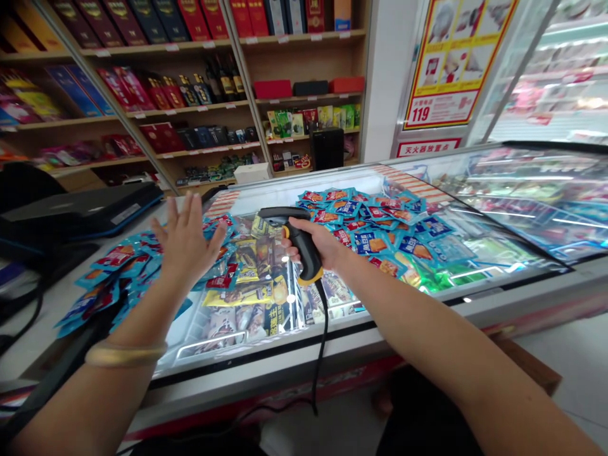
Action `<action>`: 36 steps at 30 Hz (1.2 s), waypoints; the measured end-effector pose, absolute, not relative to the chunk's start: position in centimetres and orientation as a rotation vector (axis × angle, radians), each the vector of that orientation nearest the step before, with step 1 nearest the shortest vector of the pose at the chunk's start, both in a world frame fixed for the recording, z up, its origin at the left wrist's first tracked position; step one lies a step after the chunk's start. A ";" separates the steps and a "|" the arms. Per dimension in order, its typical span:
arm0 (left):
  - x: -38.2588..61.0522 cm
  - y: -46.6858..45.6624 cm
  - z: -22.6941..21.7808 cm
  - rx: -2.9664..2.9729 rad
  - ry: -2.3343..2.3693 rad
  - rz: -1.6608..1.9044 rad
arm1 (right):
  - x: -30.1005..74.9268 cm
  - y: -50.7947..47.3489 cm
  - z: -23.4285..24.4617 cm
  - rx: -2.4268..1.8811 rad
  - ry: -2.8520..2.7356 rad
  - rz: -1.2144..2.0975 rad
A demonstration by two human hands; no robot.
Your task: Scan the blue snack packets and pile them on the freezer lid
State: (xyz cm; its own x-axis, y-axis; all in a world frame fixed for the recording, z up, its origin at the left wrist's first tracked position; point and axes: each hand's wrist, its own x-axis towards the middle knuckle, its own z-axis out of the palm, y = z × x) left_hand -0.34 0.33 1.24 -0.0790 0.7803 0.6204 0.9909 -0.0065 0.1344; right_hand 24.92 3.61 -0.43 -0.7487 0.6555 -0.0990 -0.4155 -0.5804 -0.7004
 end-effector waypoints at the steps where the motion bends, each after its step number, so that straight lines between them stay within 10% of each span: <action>1: 1.0 0.9 1.2 -1.887 -1.869 -0.803 | 26.0 3.8 -0.1 -0.475 -0.902 2.269; 13: 17.4 7.4 -2.2 -2.432 -1.844 -0.577 | 38.3 5.4 -1.0 -0.647 -0.734 1.954; 36: 17.6 6.8 -1.8 -2.439 -1.875 -0.234 | 37.0 5.2 -1.3 -0.620 -0.863 1.985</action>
State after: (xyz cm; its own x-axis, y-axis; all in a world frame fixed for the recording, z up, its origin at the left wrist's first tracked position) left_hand 17.60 6.81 -1.81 0.2504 0.9559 0.1537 0.9644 -0.2603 0.0476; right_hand 37.05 5.18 -1.32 -0.5059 0.8570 -0.0981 -0.5128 -0.3903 -0.7646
